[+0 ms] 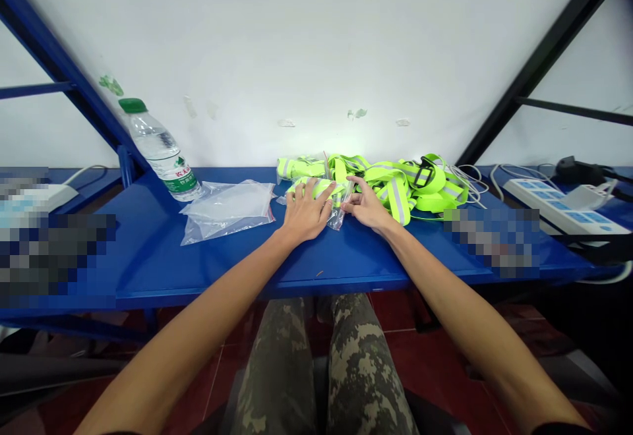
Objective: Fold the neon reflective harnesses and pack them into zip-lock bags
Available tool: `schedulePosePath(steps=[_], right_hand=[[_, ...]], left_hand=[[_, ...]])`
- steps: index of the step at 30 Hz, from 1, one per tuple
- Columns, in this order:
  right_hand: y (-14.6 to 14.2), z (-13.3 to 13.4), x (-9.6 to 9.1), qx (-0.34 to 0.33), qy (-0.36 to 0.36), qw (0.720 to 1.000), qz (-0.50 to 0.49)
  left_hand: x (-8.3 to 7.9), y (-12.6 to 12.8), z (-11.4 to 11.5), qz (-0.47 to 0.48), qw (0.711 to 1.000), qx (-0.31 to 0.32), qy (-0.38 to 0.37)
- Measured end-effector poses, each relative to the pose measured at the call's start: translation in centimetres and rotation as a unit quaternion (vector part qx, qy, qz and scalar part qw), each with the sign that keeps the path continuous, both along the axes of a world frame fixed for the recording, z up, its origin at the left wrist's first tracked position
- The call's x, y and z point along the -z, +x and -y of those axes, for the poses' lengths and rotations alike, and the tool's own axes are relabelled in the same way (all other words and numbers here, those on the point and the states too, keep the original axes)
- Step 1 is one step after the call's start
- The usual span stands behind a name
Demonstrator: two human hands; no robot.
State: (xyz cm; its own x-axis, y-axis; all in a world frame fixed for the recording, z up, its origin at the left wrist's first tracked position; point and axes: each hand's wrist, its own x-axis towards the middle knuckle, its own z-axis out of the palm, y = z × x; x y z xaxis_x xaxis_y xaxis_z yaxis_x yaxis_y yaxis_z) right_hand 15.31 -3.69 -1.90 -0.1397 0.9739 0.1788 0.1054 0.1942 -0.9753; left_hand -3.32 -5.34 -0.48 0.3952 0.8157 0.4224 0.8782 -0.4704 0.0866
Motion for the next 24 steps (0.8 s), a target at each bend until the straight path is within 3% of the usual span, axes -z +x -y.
schedulePosePath(steps=[7, 24], right_hand=[[0.1, 0.4, 0.1, 0.015, 0.005, 0.999, 0.036], [-0.4, 1.3, 0.0, -0.048, 0.03, 0.995, 0.08]], left_hand=[[-0.2, 0.5, 0.2, 0.004, 0.999, -0.031, 0.008], [0.3, 0.7, 0.1, 0.036, 0.998, -0.059, 0.012]])
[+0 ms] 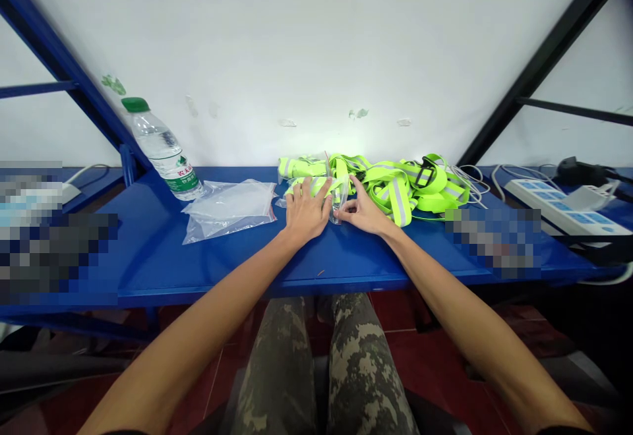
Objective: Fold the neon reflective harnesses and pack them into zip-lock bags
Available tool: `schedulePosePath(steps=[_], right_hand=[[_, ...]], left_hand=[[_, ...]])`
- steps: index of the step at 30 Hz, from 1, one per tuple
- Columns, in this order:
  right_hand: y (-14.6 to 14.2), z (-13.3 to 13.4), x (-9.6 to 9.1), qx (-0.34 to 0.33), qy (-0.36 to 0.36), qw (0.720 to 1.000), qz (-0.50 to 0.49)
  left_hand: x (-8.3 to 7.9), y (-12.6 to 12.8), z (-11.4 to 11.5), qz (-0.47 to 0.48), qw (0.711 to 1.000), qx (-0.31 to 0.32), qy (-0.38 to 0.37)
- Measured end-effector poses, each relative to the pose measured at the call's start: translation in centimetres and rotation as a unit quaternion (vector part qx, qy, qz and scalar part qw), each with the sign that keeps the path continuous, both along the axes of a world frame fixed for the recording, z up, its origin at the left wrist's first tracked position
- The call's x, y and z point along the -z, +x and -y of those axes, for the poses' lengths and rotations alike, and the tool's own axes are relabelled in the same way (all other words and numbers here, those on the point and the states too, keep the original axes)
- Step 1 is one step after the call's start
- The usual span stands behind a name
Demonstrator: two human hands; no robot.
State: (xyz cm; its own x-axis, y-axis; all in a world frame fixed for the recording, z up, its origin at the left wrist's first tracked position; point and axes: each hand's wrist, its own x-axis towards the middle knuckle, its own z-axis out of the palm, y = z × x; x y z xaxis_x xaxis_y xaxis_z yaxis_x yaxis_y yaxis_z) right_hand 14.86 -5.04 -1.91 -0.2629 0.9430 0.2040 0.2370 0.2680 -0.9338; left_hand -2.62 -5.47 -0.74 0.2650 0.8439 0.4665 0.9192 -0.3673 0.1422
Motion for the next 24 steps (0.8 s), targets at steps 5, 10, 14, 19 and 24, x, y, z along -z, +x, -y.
schedulePosePath(steps=[5, 10, 14, 19, 24], right_hand=[[-0.28, 0.12, 0.01, -0.021, -0.013, 0.999, -0.042], [-0.3, 0.17, 0.07, -0.015, -0.004, 0.999, -0.035], [-0.44, 0.48, -0.07, -0.021, -0.001, 1.0, -0.02], [-0.49, 0.68, -0.22, -0.039, -0.003, 0.999, -0.033], [-0.31, 0.56, -0.11, -0.045, -0.001, 0.998, -0.039]], left_hand=[[0.05, -0.04, -0.09, 0.001, 1.0, -0.006, 0.002], [-0.02, -0.04, -0.06, 0.007, 1.0, -0.007, -0.003], [-0.08, -0.02, -0.05, 0.005, 1.0, -0.016, -0.005], [-0.02, -0.03, -0.09, 0.009, 1.0, -0.019, -0.009], [0.19, -0.24, -0.19, 0.006, 1.0, -0.017, 0.01]])
